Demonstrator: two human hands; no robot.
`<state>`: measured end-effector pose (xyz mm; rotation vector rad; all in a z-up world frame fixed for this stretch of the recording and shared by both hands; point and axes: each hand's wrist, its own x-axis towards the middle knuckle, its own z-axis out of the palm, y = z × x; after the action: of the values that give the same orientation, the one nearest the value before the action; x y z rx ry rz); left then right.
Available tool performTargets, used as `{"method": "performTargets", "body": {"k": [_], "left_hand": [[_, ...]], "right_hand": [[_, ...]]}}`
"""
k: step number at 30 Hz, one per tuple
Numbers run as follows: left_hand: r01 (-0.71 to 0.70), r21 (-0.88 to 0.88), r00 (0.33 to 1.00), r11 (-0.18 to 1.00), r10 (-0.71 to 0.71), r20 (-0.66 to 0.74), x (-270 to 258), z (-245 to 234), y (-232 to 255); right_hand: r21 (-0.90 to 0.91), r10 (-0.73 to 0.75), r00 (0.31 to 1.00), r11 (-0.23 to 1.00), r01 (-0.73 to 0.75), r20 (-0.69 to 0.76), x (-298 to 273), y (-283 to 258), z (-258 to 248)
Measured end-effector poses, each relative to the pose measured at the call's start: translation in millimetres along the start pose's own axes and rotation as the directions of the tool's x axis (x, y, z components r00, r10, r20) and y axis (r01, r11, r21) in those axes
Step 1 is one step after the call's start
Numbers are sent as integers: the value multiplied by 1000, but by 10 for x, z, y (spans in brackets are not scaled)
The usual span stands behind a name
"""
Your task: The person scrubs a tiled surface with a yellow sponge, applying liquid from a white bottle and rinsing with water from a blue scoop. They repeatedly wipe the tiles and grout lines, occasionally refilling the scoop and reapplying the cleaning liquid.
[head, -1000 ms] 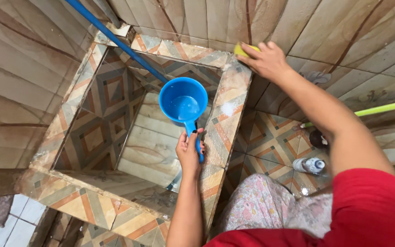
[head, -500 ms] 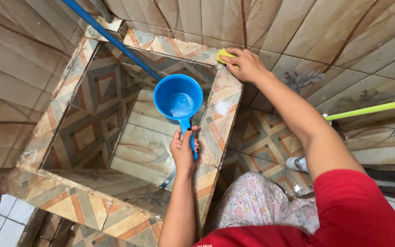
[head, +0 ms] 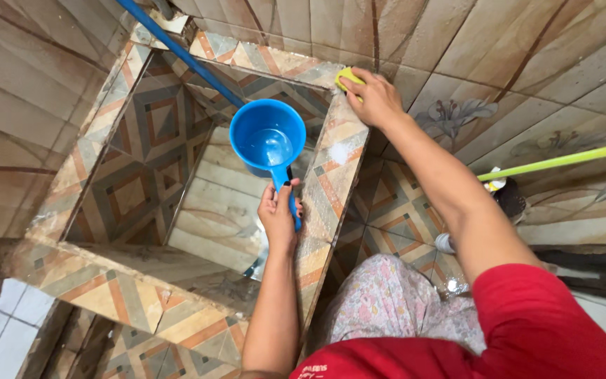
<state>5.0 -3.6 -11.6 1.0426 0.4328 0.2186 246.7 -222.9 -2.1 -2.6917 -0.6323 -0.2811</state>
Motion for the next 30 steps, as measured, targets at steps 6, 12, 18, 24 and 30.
{"method": "performTargets", "body": {"k": [6, 12, 18, 24, 30], "left_hand": [[-22, -20, 1000, 1000, 22, -21, -71, 16, 100], [-62, -11, 997, 998, 61, -44, -244, -68, 227], [-5, -27, 998, 1000, 3, -63, -437, -141, 168], [2, -14, 1000, 1000, -2, -5, -406, -158, 156], [28, -5, 999, 1000, -28, 17, -392, -131, 211]], "right_hand": [[17, -125, 992, 992, 125, -14, -561, -147, -94], [-57, 23, 1000, 998, -22, 18, -87, 128, -67], [15, -38, 998, 999, 39, -52, -212, -84, -7], [53, -88, 996, 995, 88, -5, -694, -171, -198], [-35, 45, 998, 998, -47, -47, -198, 10, -92]]}}
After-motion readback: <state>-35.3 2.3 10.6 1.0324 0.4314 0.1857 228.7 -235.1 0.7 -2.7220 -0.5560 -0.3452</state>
